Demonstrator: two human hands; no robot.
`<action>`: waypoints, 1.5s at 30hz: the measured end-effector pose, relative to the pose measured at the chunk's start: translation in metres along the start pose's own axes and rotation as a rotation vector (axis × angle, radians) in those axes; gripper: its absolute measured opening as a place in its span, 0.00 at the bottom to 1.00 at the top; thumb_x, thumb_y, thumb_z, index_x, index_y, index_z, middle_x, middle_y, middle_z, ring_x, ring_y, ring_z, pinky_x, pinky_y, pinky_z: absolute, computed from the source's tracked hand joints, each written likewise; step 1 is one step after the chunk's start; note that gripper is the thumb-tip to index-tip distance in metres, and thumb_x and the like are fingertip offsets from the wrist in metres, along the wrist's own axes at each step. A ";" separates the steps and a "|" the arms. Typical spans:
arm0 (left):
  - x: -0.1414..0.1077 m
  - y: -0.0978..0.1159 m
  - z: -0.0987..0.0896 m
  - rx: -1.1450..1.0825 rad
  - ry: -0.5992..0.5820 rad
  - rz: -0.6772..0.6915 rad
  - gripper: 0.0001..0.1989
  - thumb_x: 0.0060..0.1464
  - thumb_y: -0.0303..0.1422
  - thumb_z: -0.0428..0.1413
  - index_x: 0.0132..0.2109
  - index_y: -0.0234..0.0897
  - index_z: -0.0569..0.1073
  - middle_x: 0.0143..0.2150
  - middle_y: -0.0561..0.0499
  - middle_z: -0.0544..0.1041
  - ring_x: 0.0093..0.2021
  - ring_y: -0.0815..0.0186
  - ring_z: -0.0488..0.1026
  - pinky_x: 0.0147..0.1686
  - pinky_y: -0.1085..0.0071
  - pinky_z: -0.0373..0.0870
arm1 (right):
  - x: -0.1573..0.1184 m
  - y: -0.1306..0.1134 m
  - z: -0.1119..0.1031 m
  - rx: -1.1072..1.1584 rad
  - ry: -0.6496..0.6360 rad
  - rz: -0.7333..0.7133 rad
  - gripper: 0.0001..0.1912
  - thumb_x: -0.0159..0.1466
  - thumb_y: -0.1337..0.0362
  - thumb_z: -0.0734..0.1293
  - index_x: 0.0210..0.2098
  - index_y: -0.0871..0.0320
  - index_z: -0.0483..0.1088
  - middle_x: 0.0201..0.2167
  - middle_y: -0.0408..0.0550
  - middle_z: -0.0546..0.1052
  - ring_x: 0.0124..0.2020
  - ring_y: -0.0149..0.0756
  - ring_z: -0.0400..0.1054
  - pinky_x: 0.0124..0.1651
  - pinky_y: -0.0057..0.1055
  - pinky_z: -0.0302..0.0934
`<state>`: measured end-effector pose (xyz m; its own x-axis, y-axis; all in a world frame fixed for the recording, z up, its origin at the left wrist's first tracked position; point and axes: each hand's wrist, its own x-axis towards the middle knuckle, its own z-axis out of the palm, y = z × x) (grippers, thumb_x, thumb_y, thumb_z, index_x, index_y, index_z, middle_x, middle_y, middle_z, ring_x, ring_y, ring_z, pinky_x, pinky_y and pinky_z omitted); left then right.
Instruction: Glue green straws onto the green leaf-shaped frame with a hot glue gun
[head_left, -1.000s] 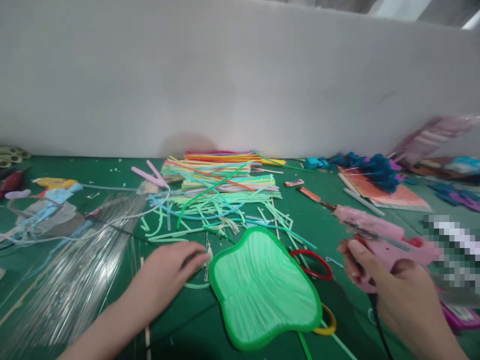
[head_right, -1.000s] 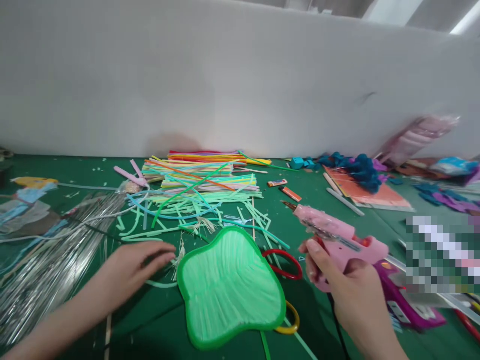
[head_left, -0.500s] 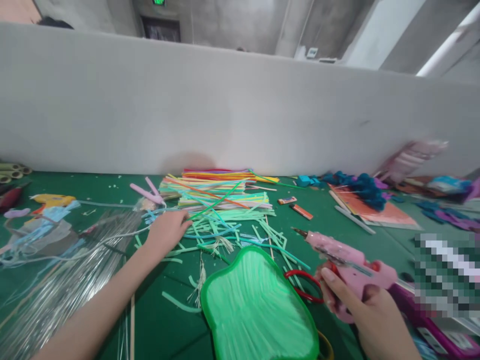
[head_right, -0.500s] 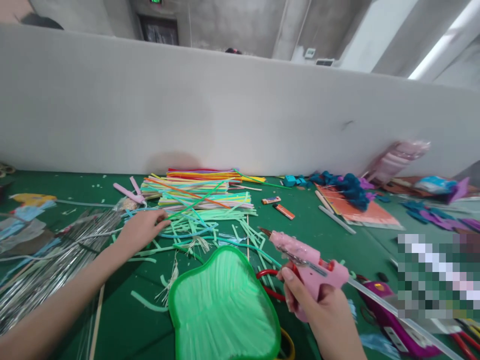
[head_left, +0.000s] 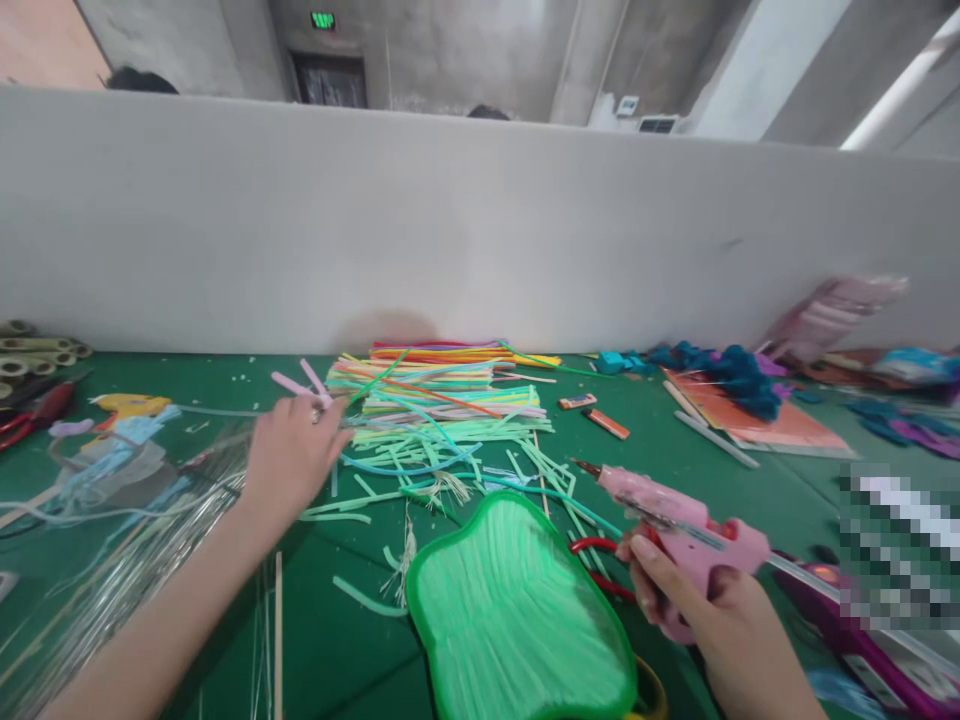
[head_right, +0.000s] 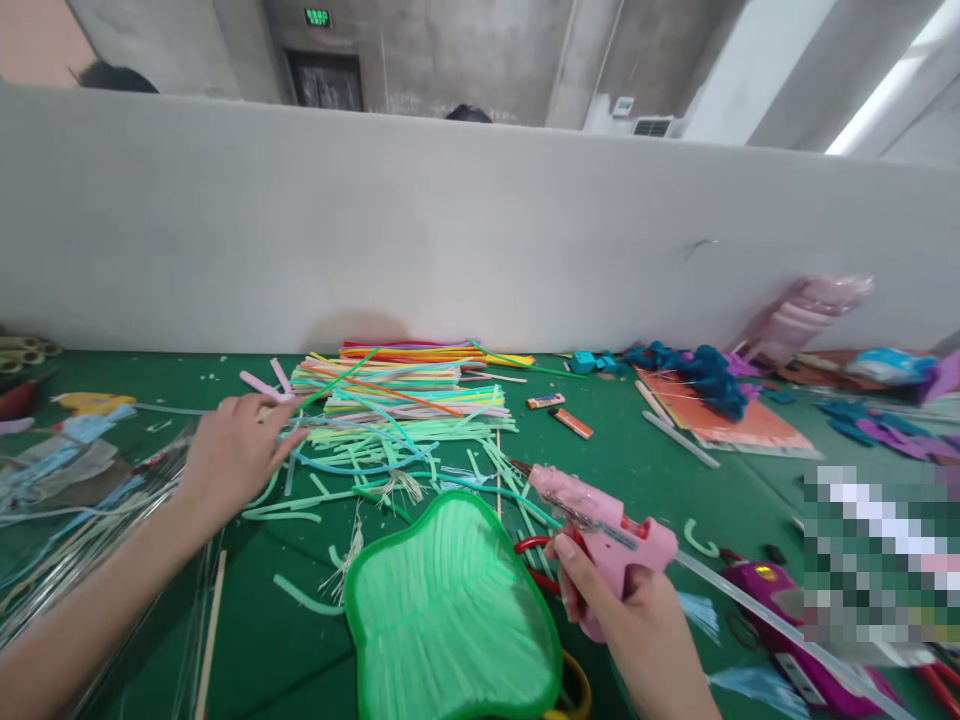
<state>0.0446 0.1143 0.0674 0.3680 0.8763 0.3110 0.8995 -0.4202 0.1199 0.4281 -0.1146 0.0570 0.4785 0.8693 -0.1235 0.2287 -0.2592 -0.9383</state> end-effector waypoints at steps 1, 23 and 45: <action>-0.002 0.009 0.007 0.001 0.005 0.109 0.21 0.68 0.40 0.61 0.63 0.38 0.74 0.65 0.41 0.74 0.61 0.51 0.75 0.60 0.45 0.75 | 0.000 0.000 0.000 0.004 0.000 -0.002 0.35 0.60 0.31 0.72 0.19 0.56 0.72 0.18 0.47 0.72 0.21 0.34 0.65 0.25 0.29 0.60; 0.047 0.054 -0.038 -0.013 -0.363 0.598 0.16 0.69 0.41 0.61 0.56 0.36 0.77 0.56 0.44 0.79 0.54 0.56 0.79 0.55 0.51 0.79 | -0.009 -0.005 0.012 0.259 0.089 0.027 0.36 0.52 0.30 0.78 0.20 0.59 0.71 0.16 0.43 0.69 0.19 0.29 0.58 0.23 0.27 0.48; 0.023 0.079 -0.015 0.080 -0.654 0.452 0.20 0.69 0.42 0.61 0.62 0.38 0.74 0.61 0.42 0.77 0.55 0.55 0.78 0.54 0.51 0.80 | -0.007 0.019 0.007 0.320 -0.065 0.072 0.37 0.53 0.29 0.76 0.28 0.61 0.79 0.16 0.43 0.70 0.18 0.28 0.58 0.21 0.27 0.51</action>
<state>0.1207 0.0981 0.0982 0.7422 0.5966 -0.3054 0.6356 -0.7711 0.0383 0.4230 -0.1225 0.0379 0.4266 0.8811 -0.2039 -0.0864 -0.1847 -0.9790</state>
